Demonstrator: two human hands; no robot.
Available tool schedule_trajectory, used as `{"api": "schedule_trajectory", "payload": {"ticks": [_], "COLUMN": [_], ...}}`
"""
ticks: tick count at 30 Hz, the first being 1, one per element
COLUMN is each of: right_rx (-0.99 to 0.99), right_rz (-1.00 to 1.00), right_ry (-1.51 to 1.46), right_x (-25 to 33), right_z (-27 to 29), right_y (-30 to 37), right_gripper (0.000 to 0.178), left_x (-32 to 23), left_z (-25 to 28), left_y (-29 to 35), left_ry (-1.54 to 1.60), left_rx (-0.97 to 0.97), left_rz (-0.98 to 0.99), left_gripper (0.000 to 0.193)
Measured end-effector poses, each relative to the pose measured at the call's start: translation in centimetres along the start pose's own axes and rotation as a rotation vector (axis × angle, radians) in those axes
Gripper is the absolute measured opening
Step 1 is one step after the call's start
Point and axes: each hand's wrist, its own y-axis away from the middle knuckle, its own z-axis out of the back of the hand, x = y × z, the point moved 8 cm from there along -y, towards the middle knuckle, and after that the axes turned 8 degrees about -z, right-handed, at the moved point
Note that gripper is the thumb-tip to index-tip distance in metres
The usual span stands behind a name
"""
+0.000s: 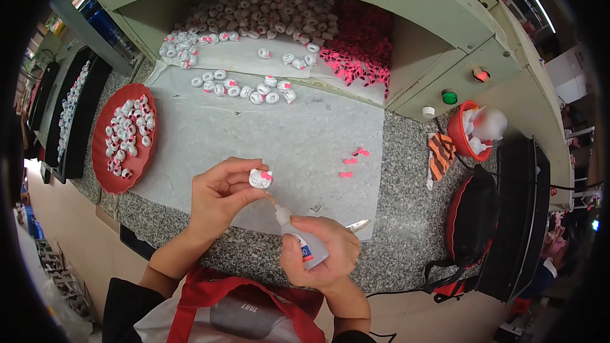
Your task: Attaching small pink bows to white plastic toy heads using glue.
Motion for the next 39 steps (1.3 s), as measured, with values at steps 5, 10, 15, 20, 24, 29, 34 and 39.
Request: {"api": "schedule_trajectory", "payload": {"ticks": [5, 10, 15, 20, 24, 29, 34, 39], "right_rx": [-0.005, 0.002, -0.012, 0.007, 0.048, -0.010, -0.041, -0.095], "right_rz": [0.105, 0.108, 0.072, 0.079, 0.071, 0.040, -0.274, -0.661], "right_ry": [-0.012, -0.013, 0.012, 0.040, 0.017, -0.024, -0.123, -0.440], "right_x": [0.5, 0.7, 0.4, 0.6, 0.8, 0.2, -2.6, -12.1], "right_z": [0.0, 0.0, 0.3, 0.3, 0.2, 0.3, 1.5, 5.1], "right_y": [-0.3, -0.4, -0.4, -0.6, -0.6, -0.6, -1.0, -3.3], "right_gripper": [0.026, 0.025, 0.024, 0.021, 0.021, 0.021, 0.020, 0.024], "left_x": [0.4, 0.4, 0.5, 0.5, 0.2, 0.3, 0.5, 1.7], "left_z": [-0.1, -0.2, 0.1, 0.3, -0.2, -0.4, -0.4, -0.8], "left_y": [0.0, 0.0, 0.0, 0.0, -0.1, 0.0, -0.1, 0.3], "left_ry": [0.055, 0.082, 0.056, 0.048, 0.057, 0.068, 0.067, 0.033], "left_rx": [0.011, 0.027, -0.005, -0.007, 0.034, 0.054, 0.060, 0.065], "left_rz": [0.066, 0.071, 0.082, 0.084, 0.052, 0.075, 0.089, 0.110], "left_gripper": [0.034, 0.034, 0.036, 0.037, 0.034, 0.034, 0.034, 0.036]}}
